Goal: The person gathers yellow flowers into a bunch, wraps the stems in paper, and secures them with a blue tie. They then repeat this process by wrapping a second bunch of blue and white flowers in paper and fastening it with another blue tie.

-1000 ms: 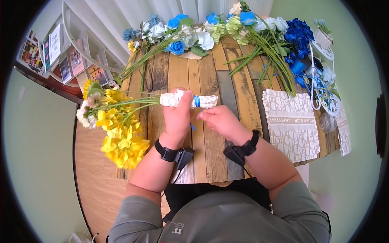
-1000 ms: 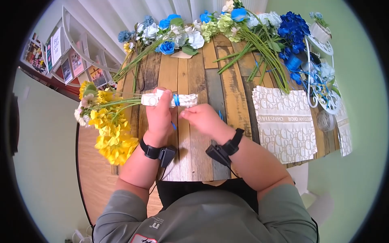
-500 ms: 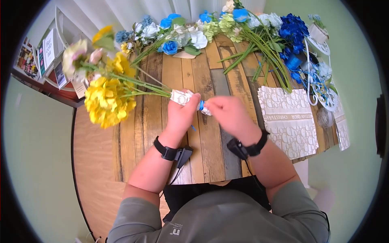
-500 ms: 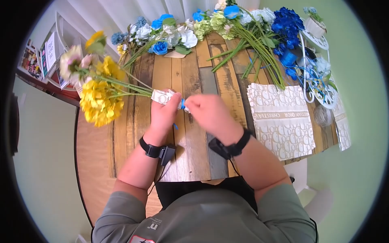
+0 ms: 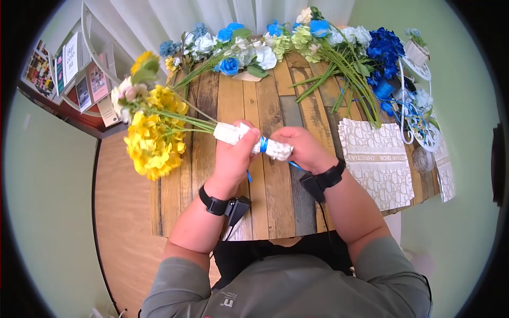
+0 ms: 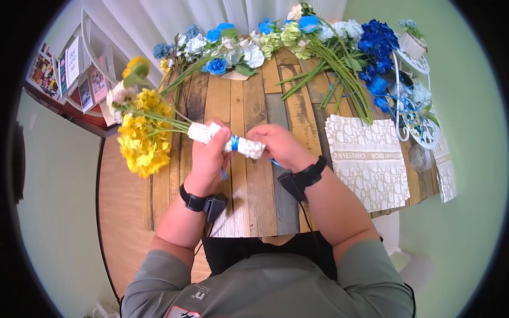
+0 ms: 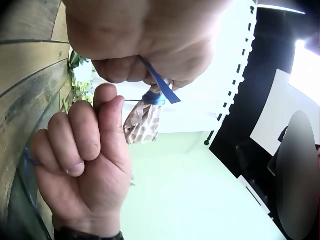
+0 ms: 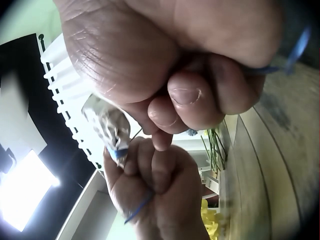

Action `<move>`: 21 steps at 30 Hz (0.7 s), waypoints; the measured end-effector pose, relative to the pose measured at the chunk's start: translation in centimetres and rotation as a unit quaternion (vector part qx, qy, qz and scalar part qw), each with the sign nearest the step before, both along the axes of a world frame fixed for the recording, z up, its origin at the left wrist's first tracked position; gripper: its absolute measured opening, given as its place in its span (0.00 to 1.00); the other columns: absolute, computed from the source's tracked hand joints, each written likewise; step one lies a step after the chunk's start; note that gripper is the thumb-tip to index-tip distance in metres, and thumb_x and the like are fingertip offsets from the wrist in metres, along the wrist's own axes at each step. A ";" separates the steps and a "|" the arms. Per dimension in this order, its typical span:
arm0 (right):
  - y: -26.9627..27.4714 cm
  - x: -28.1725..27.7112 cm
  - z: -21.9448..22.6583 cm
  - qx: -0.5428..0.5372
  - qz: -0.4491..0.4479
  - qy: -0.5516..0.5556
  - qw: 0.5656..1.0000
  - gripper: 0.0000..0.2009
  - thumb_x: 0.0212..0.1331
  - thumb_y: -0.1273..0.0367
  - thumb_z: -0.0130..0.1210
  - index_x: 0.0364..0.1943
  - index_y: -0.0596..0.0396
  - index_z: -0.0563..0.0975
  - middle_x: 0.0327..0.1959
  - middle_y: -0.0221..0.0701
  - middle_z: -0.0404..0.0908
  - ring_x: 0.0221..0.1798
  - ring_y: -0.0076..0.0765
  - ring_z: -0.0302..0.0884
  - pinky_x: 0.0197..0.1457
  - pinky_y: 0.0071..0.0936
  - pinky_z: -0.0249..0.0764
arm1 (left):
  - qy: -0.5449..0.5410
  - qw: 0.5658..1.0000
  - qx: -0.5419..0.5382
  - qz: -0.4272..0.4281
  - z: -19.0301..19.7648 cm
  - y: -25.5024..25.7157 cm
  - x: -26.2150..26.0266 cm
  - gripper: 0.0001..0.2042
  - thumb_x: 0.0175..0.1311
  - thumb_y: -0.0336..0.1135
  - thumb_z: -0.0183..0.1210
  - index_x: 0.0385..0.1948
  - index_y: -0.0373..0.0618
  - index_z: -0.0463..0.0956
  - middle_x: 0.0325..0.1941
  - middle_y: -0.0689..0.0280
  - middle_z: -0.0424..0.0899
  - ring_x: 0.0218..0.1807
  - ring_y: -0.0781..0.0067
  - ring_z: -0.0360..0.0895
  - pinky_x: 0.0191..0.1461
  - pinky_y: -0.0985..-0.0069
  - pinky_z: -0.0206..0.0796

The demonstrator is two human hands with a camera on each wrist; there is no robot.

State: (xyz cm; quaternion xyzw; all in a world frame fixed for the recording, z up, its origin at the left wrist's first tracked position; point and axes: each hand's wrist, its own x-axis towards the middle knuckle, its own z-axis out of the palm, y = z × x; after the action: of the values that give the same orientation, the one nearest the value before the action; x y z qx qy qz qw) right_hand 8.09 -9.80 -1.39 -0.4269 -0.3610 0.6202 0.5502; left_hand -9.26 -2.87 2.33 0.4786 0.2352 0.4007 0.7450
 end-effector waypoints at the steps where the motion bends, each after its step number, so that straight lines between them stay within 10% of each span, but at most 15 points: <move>1: 0.2 0.6 0.6 -0.018 -0.021 0.033 0.999 0.08 0.71 0.68 0.54 0.38 0.57 0.81 0.21 0.17 0.71 0.23 0.13 0.64 0.26 0.18 0.58 | 0.021 0.999 0.015 -0.028 -0.2 0.4 0.0 0.05 0.70 0.31 0.59 0.32 0.46 0.74 0.25 0.75 0.73 0.22 0.86 0.67 0.21 0.84 0.57; 15: -1.7 -2.7 1.7 0.103 -0.124 -0.415 0.895 0.10 0.67 0.65 0.56 0.34 0.58 0.82 0.23 0.37 0.80 0.25 0.32 0.76 0.32 0.30 0.71 | 0.199 0.963 0.163 0.074 -3.5 2.7 1.5 0.07 0.64 0.30 0.63 0.28 0.39 0.76 0.26 0.71 0.78 0.29 0.82 0.71 0.33 0.77 0.66; 21: -1.1 -4.8 -0.6 0.054 -0.038 -0.313 0.947 0.11 0.72 0.66 0.53 0.40 0.59 0.83 0.20 0.23 0.75 0.23 0.19 0.67 0.28 0.23 0.65 | 0.066 0.994 0.005 0.088 -1.0 1.0 0.5 0.07 0.70 0.34 0.60 0.31 0.46 0.74 0.24 0.75 0.72 0.22 0.87 0.64 0.22 0.82 0.55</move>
State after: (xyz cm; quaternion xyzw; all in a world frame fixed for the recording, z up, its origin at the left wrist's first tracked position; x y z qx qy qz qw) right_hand 3.34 -10.88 -2.00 -0.5825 -0.5316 0.4138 0.4549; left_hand -8.73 -1.89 1.37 0.4852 0.3227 0.4340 0.6871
